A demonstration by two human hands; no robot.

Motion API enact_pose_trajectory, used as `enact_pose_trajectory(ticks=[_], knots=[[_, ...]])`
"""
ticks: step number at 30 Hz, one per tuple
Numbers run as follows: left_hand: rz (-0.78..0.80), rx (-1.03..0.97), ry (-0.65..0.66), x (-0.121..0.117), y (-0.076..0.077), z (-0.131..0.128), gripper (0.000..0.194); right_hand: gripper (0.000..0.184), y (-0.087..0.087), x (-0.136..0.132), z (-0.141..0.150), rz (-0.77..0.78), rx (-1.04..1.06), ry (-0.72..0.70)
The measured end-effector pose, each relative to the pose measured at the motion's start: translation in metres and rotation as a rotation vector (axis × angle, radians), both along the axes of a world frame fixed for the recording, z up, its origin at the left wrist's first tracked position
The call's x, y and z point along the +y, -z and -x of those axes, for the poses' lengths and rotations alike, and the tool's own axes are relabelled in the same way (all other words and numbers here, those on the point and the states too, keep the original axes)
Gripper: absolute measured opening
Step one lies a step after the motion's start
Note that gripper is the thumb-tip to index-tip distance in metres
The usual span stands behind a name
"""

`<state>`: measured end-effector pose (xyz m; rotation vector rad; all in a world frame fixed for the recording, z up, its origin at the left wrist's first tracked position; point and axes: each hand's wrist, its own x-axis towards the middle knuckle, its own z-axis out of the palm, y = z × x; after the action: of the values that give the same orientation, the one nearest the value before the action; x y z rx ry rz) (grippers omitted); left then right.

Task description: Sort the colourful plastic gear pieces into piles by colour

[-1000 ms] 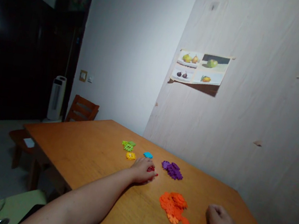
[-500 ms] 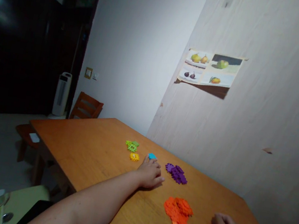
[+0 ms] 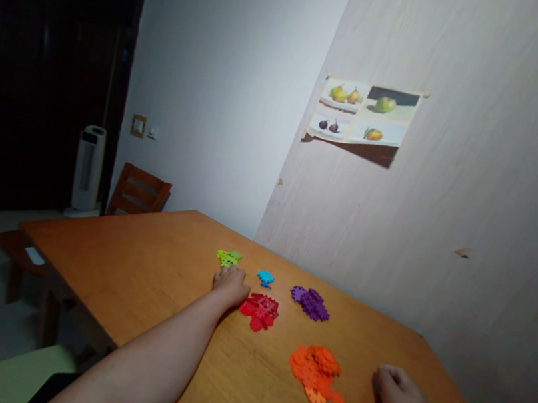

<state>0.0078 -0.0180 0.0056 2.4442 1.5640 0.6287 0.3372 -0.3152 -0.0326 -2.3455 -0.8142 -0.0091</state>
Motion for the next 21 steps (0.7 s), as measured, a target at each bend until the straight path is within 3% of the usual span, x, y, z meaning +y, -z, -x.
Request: enact_pose_trajectory(ticks=[7,10,14,16,19,21], knots=[[-0.006,0.011,-0.010,0.001,0.002,0.002,0.032,0.039,-0.003,0.001,0.005,-0.031,-0.019,-0.006],[-0.106,-0.047,-0.015,-0.004,-0.004,0.001,0.036,0.036,-0.006,0.001,0.010,-0.035,-0.020,0.000],[-0.197,-0.125,0.089,-0.017,-0.016,-0.003,0.035,0.037,-0.012,0.006,0.025,-0.064,-0.017,0.006],[-0.226,-0.160,0.166,-0.024,-0.021,-0.007,0.032,0.043,-0.015,0.011,0.037,-0.131,-0.018,-0.076],[-0.265,-0.205,0.308,-0.036,-0.024,-0.013,0.028,0.050,-0.020,0.019,0.063,-0.264,0.013,-0.326],[-0.264,-0.212,0.406,-0.044,-0.025,-0.017,0.028,0.057,-0.024,0.022,0.081,-0.271,0.026,-0.461]])
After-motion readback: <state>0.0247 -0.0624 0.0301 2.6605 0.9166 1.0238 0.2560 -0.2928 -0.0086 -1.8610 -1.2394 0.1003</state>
